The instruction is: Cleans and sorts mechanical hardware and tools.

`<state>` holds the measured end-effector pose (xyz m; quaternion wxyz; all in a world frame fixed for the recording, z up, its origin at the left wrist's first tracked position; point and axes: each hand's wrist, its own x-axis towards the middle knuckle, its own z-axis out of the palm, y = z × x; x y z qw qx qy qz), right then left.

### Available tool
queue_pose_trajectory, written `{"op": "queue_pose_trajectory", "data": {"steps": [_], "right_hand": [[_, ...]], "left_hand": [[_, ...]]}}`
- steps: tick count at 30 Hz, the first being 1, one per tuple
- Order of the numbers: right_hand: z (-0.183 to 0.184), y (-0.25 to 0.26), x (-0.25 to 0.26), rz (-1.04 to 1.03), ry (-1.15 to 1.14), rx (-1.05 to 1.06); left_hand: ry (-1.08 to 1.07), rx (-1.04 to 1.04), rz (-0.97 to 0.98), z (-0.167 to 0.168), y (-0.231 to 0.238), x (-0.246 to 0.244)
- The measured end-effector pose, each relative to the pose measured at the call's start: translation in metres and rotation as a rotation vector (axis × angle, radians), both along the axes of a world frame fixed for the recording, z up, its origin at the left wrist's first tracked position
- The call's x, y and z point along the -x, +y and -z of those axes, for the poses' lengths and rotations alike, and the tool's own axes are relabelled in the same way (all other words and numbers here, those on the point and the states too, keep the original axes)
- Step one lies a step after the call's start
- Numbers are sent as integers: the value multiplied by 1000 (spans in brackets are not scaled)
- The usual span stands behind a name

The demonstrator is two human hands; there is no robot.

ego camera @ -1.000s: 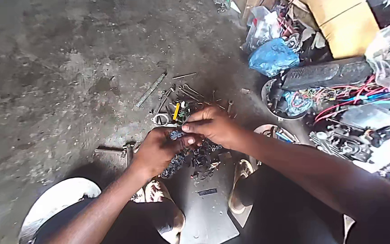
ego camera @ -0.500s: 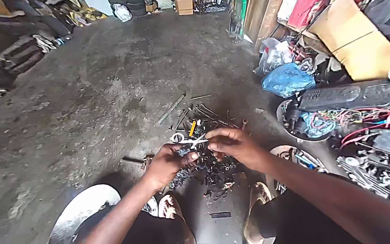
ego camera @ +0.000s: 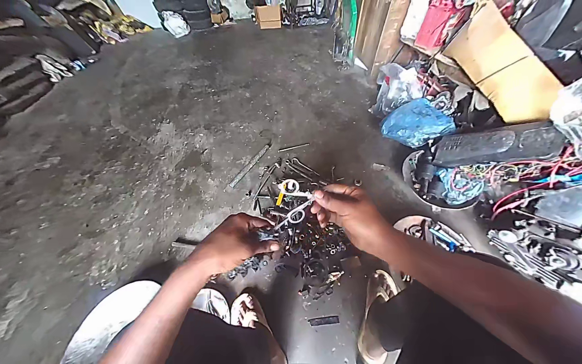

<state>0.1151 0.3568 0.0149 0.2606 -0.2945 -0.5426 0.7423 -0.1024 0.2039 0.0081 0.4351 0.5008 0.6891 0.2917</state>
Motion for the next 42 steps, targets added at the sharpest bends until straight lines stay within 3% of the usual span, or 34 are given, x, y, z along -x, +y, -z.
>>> {"op": "queue_pose_trajectory", "data": {"steps": [3,7,9,16,20,24,27,31,34,39,42], "right_hand": [[-4,8,-4,-14,-36,-10],[-2,-1,-3,-41,-56,-54],[-1,-4,0,-58,-45,-63],[2,-12,7,-171,31,96],[1,-15,8,-220,80,157],[-5,-19,10,-232,146,52],[-8,-16,12,-194,93,-12],[-10,-8,6,-103,54,-47],[-10,-1,3,-71,41,-89],[-4,4,-1,-105,-36,-323],[2,0,2,-171,-95,-569]], "left_hand": [[-37,3,-75,-2,-5,11],[-330,-327,-247,5,-9,10],[-443,-397,-335,5,-7,5],[-678,-305,-594,11,9,-19],[-574,-303,-508,24,19,-27],[-288,-47,-162,51,21,-54],[-195,-35,57,53,22,-63],[82,-52,-1,32,17,-39],[174,-42,-82,19,8,-10],[-73,-478,-519,10,2,9],[-273,-643,-504,3,2,2]]}}
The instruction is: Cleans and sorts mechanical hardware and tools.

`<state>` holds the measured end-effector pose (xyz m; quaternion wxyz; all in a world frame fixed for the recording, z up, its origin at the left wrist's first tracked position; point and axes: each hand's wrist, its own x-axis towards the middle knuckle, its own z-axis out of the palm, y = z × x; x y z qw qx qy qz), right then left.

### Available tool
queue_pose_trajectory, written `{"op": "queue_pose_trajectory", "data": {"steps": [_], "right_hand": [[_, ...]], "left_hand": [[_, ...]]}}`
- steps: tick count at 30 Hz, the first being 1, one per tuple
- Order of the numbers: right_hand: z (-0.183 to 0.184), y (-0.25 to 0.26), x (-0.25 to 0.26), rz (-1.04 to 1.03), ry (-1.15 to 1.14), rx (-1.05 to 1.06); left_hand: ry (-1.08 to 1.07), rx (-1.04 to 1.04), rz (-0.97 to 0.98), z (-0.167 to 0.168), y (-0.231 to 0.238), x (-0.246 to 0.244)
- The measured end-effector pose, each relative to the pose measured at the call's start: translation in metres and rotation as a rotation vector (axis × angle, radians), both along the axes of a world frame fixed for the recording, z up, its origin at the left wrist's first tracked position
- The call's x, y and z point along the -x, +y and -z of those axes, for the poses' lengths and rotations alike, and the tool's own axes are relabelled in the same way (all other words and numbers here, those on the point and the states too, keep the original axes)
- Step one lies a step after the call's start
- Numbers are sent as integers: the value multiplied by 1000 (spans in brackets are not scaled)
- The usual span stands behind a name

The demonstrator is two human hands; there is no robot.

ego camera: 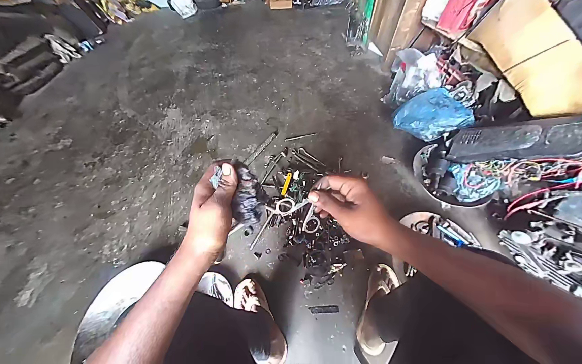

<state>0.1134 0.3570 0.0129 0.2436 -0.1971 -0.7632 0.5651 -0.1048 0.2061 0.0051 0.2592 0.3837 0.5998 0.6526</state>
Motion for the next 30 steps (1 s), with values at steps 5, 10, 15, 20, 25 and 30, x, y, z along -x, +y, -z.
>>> {"op": "queue_pose_trajectory", "data": {"steps": [5,10,15,20,25,30], "right_hand": [[3,-14,11,-25,-26,-199],[4,-21,12,-39,-89,-161],[0,-18,13,-10,-92,113],[-4,-5,12,15,-93,410],[-7,-4,16,30,-29,582],[1,-14,26,85,27,503]], "left_hand": [[193,101,446,-7,0,-24],[153,250,474,0,4,-30],[-183,61,14,-3,-6,-5],[-34,27,-192,0,-22,50],[276,115,199,0,-23,10],[209,108,287,13,-11,-34]]}}
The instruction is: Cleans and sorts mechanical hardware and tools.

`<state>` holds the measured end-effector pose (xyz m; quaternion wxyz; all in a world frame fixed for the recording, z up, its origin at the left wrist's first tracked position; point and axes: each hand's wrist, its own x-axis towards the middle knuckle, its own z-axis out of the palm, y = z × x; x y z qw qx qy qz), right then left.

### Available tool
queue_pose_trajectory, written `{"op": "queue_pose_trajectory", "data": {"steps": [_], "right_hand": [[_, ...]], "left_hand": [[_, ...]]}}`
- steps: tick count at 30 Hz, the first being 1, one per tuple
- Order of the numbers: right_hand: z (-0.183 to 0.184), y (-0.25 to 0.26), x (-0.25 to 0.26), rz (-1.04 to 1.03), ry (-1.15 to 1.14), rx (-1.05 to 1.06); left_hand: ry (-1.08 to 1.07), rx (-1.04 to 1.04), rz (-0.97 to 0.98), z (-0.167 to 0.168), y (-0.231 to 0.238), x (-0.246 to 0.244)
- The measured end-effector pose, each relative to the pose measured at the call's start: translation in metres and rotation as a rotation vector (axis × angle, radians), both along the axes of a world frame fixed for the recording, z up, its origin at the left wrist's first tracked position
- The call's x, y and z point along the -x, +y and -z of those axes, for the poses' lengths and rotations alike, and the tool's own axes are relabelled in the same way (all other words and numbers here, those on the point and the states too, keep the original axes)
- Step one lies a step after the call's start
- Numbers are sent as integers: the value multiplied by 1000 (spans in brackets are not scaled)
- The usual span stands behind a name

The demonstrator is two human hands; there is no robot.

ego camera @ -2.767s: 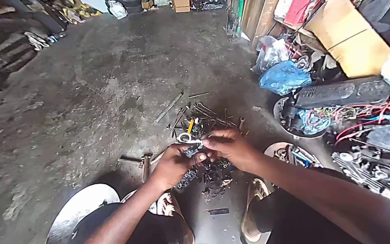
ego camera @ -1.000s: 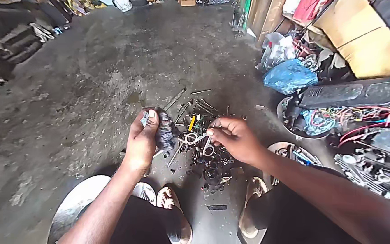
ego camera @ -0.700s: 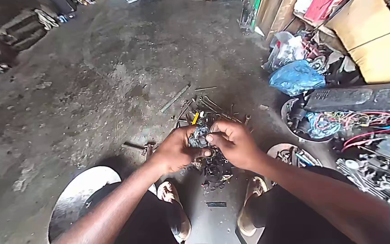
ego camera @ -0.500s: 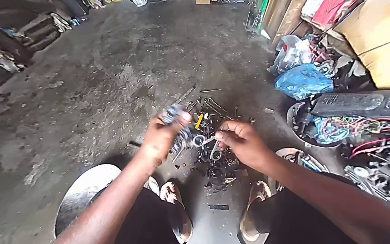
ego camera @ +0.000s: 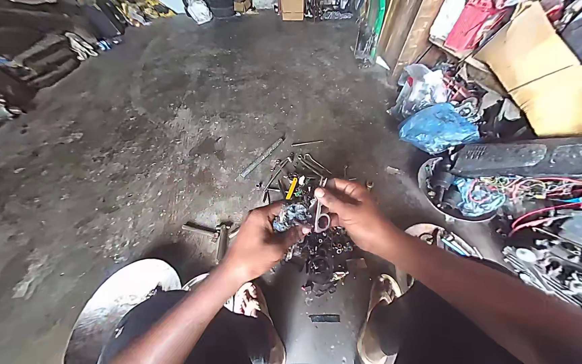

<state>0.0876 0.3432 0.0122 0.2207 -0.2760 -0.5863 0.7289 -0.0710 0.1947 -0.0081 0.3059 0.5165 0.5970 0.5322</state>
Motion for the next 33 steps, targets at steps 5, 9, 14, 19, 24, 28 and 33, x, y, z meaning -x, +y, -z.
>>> {"op": "queue_pose_trajectory", "data": {"steps": [5,9,14,19,24,28,33], "right_hand": [[-6,-15,-1,-39,63,104],[0,-17,-3,-48,73,11],[7,-14,-4,-38,39,-299],[6,-14,-7,-70,5,-532],[6,-8,-13,-172,-65,-694],[-4,-1,-17,-335,-124,-948],[-18,5,-15,-304,-301,-853]], "left_hand": [[-196,-51,-176,1,8,-7],[-189,-149,-155,3,6,-3],[-70,-128,-67,0,7,-1],[-53,-112,-33,2,5,1],[210,-12,-119,-1,-6,2],[488,17,-90,1,-12,5],[349,28,-70,6,-10,2]]}}
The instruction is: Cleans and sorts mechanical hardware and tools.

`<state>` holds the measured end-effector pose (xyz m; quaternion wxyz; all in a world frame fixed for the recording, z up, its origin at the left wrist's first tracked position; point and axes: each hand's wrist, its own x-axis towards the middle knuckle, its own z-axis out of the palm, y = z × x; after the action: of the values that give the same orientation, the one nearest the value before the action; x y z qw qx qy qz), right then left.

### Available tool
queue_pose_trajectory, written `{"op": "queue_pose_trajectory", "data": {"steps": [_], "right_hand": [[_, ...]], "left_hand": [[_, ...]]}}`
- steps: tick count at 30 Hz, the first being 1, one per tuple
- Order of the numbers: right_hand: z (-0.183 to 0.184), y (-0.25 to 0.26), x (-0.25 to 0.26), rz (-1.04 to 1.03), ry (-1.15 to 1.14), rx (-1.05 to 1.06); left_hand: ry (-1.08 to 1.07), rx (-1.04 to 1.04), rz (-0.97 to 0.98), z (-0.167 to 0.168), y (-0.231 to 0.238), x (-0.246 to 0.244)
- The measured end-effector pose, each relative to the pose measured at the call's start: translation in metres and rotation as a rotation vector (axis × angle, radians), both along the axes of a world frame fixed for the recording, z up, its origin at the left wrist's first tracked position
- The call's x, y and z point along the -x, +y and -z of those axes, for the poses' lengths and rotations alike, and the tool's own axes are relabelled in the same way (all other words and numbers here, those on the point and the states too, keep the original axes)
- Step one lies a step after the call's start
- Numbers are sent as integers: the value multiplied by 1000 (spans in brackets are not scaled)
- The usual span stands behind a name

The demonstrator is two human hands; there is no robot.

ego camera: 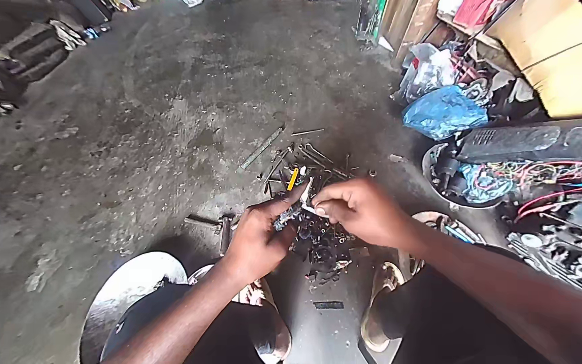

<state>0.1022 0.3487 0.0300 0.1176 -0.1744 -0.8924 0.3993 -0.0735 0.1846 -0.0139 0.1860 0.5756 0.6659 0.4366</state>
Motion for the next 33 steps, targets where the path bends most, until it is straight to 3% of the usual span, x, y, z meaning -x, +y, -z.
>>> {"op": "queue_pose_trajectory", "data": {"steps": [4,12,15,17,21,24,33], "right_hand": [[8,8,5,103,116,179],[-3,10,4,46,127,-276],[-8,15,4,48,146,-335],[-7,17,5,95,151,-217],[0,19,6,157,253,376],[5,14,7,147,219,642],[36,11,12,118,162,574]], "left_hand": [[-42,8,-18,-3,-1,0],[74,74,2,-3,-1,-5],[54,96,55,1,1,-13],[7,90,51,2,2,-17],[-162,49,76,5,4,-17],[-181,73,79,4,5,-15],[112,225,65,1,3,-7]]}}
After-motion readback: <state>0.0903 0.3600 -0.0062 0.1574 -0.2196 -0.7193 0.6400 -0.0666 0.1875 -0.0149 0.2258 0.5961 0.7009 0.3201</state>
